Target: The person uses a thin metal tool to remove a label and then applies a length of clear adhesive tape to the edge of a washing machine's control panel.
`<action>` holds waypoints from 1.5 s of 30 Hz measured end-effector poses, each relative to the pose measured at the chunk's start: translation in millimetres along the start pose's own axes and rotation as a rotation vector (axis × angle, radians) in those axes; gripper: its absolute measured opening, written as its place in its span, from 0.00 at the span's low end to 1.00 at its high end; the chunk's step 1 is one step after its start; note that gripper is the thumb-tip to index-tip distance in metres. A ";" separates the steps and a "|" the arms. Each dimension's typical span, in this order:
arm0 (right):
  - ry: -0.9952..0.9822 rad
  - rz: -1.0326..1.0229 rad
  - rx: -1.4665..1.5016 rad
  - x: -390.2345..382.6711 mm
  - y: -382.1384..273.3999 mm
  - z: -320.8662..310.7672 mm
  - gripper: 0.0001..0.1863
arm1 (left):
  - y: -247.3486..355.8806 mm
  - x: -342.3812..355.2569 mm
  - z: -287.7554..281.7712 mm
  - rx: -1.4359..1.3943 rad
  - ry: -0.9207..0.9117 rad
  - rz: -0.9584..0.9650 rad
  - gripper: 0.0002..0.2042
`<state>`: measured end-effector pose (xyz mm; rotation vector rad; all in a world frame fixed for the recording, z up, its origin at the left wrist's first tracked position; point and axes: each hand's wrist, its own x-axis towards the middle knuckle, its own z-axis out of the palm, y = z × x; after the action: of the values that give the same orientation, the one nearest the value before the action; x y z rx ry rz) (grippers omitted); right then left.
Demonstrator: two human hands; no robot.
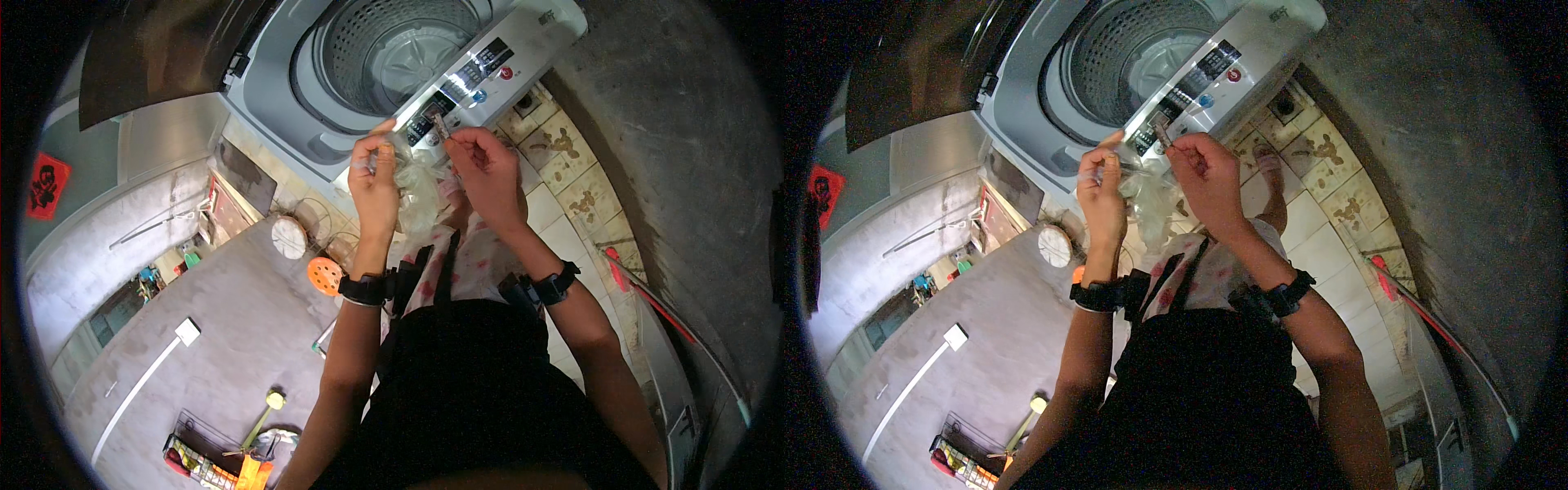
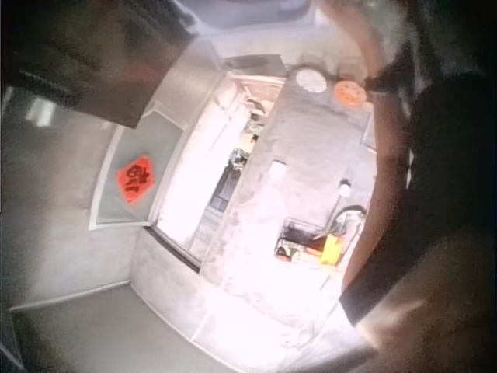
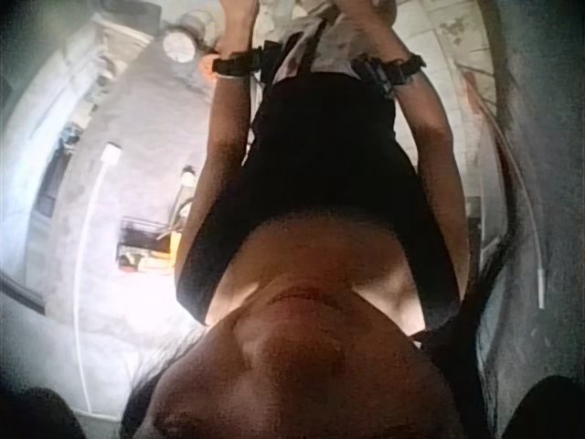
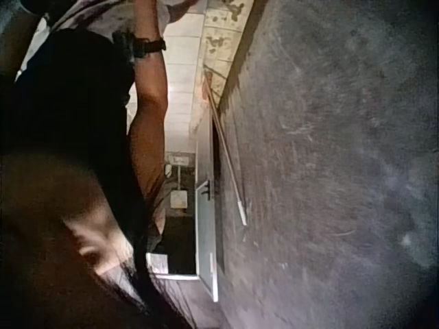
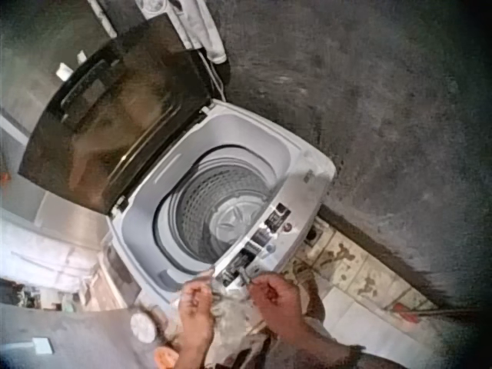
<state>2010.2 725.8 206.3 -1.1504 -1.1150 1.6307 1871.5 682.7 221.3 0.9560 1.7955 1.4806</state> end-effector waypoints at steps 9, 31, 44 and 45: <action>0.089 0.084 0.001 -0.1 -14.7 -9.0 0.04 | -0.3 -7.3 -26.5 -0.035 -0.054 -0.220 0.04; -0.191 0.108 -0.117 -16.7 3.0 26.9 0.05 | 80.9 -95.6 -289.7 0.670 0.362 -0.240 0.05; -0.180 0.092 -0.060 -28.3 8.7 20.2 0.04 | 23.3 -15.0 -69.2 0.716 -0.228 0.194 0.12; -0.165 0.122 -0.049 -28.1 5.9 17.8 0.03 | 20.7 -16.5 -62.8 0.718 -0.179 0.238 0.12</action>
<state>1998.9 694.3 210.4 -1.1511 -1.2147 1.8286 1831.9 637.4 253.4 1.6348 2.1680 0.8167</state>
